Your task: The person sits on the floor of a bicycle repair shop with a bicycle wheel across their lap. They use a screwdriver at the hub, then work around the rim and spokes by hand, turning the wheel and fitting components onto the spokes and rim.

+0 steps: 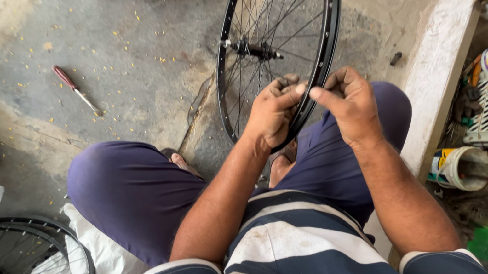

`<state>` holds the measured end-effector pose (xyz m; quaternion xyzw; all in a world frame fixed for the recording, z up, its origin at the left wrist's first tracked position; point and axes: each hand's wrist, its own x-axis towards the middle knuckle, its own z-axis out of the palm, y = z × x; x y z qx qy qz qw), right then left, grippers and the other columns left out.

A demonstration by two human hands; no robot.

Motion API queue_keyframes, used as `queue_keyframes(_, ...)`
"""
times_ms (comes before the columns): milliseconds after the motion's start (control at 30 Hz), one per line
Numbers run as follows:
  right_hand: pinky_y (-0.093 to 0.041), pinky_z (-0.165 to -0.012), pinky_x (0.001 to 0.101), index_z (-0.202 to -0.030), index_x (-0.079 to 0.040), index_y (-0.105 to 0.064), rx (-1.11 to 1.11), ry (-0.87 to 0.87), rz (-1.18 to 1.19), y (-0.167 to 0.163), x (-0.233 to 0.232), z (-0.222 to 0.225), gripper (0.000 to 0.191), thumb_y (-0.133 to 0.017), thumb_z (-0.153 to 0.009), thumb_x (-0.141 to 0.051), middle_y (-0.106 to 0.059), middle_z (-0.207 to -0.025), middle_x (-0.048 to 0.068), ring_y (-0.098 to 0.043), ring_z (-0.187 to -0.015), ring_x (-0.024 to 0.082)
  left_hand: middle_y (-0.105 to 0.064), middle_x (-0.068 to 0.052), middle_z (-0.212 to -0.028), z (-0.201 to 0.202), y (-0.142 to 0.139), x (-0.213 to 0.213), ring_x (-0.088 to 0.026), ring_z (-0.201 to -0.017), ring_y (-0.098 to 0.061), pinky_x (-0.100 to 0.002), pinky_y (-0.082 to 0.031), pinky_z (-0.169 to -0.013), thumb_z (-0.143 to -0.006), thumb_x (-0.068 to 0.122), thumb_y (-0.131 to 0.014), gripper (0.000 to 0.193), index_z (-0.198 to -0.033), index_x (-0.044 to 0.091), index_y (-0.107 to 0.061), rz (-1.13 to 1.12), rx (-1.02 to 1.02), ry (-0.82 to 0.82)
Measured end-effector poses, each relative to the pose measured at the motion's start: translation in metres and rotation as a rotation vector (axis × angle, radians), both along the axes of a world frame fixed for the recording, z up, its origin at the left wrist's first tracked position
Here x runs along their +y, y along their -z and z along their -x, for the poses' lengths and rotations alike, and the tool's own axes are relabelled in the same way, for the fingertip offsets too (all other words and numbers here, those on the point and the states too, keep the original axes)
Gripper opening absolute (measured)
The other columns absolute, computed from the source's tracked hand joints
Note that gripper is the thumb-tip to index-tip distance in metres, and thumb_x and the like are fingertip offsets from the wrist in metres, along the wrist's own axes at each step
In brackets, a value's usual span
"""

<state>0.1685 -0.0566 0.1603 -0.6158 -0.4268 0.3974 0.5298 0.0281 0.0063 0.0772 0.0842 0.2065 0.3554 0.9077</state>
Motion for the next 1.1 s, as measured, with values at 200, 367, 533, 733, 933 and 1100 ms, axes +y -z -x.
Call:
queue_keyframes(200,-0.037,-0.056,0.0205,-0.102,-0.007,-0.061,-0.108,0.171,-0.106,-0.011,0.057,-0.011,0.026,-0.081,-0.096,-0.023,-0.056,-0.08,-0.004,-0.046,-0.065,0.003,-0.07,-0.007,-0.094,-0.009,0.006,-0.006,-0.012,-0.075,-0.066,-0.025,-0.053,-0.062,-0.093,0.011,-0.076,0.04,-0.124,0.0,-0.054,-0.07,0.087,-0.027)
queue_keyframes(367,-0.043,-0.059,0.0258,-0.091,-0.007,-0.059,-0.363,0.246,-0.23,-0.006,0.102,0.012,0.03,-0.086,-0.09,-0.021,-0.057,-0.08,-0.004,-0.05,-0.068,0.007,-0.07,-0.005,-0.092,-0.008,0.002,0.001,-0.01,-0.073,-0.065,-0.024,-0.052,-0.061,-0.09,0.012,-0.076,0.043,-0.125,0.002,-0.052,-0.059,0.05,-0.054)
queue_keyframes(533,-0.04,-0.056,0.026,-0.086,-0.007,-0.057,-0.386,0.221,-0.189,-0.012,0.109,0.028,0.03,-0.085,-0.088,-0.02,-0.056,-0.075,-0.004,-0.048,-0.065,0.006,-0.069,0.001,-0.089,0.001,-0.003,0.004,-0.006,-0.075,-0.067,-0.023,-0.053,-0.063,-0.09,0.011,-0.072,0.042,-0.126,0.004,-0.052,0.011,0.073,-0.096)
queue_keyframes(733,-0.043,-0.058,0.0258,-0.086,-0.007,-0.056,-0.449,0.163,-0.214,-0.019,0.116,0.031,0.032,-0.086,-0.088,-0.019,-0.057,-0.077,-0.004,-0.05,-0.067,0.006,-0.067,-0.003,-0.085,0.011,-0.026,0.011,-0.009,-0.067,-0.059,-0.025,-0.047,-0.059,-0.097,0.021,-0.076,0.032,-0.116,0.002,-0.058,-0.182,0.324,-0.05)
queue_keyframes(933,-0.043,-0.057,0.0256,-0.09,-0.009,-0.055,-0.41,0.081,-0.191,-0.019,0.114,0.028,0.031,-0.085,-0.089,-0.018,-0.055,-0.078,-0.005,-0.049,-0.066,0.006,-0.071,-0.01,-0.113,0.05,-0.036,0.029,-0.029,-0.117,-0.062,-0.045,-0.042,-0.109,-0.093,0.023,-0.076,0.021,-0.108,0.009,-0.069,-1.447,0.907,-0.558)
queue_keyframes(1100,-0.042,-0.057,0.0258,-0.091,-0.009,-0.055,-0.449,0.032,-0.196,-0.015,0.105,0.028,0.031,-0.084,-0.09,-0.017,-0.053,-0.079,-0.005,-0.048,-0.067,0.006,-0.07,-0.004,-0.111,0.048,-0.015,0.046,-0.023,-0.114,-0.062,-0.045,-0.036,-0.113,-0.098,0.03,-0.068,0.025,-0.113,0.01,-0.069,-1.294,0.497,0.017)
